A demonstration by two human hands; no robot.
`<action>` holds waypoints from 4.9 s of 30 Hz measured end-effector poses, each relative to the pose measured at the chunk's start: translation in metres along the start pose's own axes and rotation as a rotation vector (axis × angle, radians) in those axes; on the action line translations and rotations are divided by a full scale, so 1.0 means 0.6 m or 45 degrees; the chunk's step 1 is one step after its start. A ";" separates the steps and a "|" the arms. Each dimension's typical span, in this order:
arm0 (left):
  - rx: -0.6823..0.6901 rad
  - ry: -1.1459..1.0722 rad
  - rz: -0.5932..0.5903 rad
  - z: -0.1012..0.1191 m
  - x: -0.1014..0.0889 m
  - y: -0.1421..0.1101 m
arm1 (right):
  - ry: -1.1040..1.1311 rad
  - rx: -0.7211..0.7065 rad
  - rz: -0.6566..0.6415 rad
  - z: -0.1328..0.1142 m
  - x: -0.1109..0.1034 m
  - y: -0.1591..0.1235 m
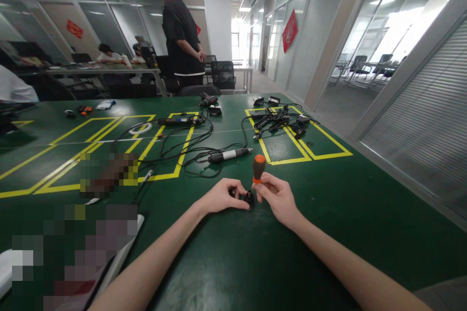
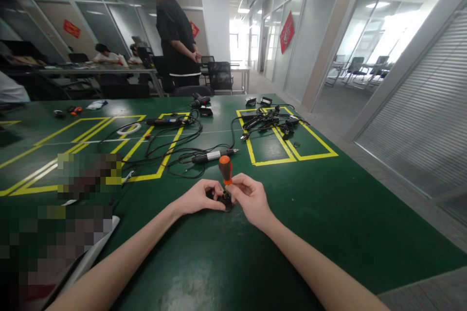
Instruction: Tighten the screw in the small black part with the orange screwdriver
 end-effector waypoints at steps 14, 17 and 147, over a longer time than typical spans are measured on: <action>0.006 0.027 0.004 0.002 -0.003 0.000 | -0.006 0.014 0.014 0.000 0.001 0.001; -0.004 0.025 0.004 0.000 -0.002 0.000 | -0.001 0.003 -0.019 0.000 0.002 0.003; 0.179 0.196 0.016 0.014 0.013 0.003 | -0.199 -0.097 0.010 -0.019 -0.005 0.000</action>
Point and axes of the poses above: each hand's wrist, its own y-axis towards the middle knuckle, its own x-axis out of the palm, z = x × y, the point moved 4 cm from there along y, towards the middle knuckle, and after that the axes turned 13 degrees about y, right-handed, at the moved point
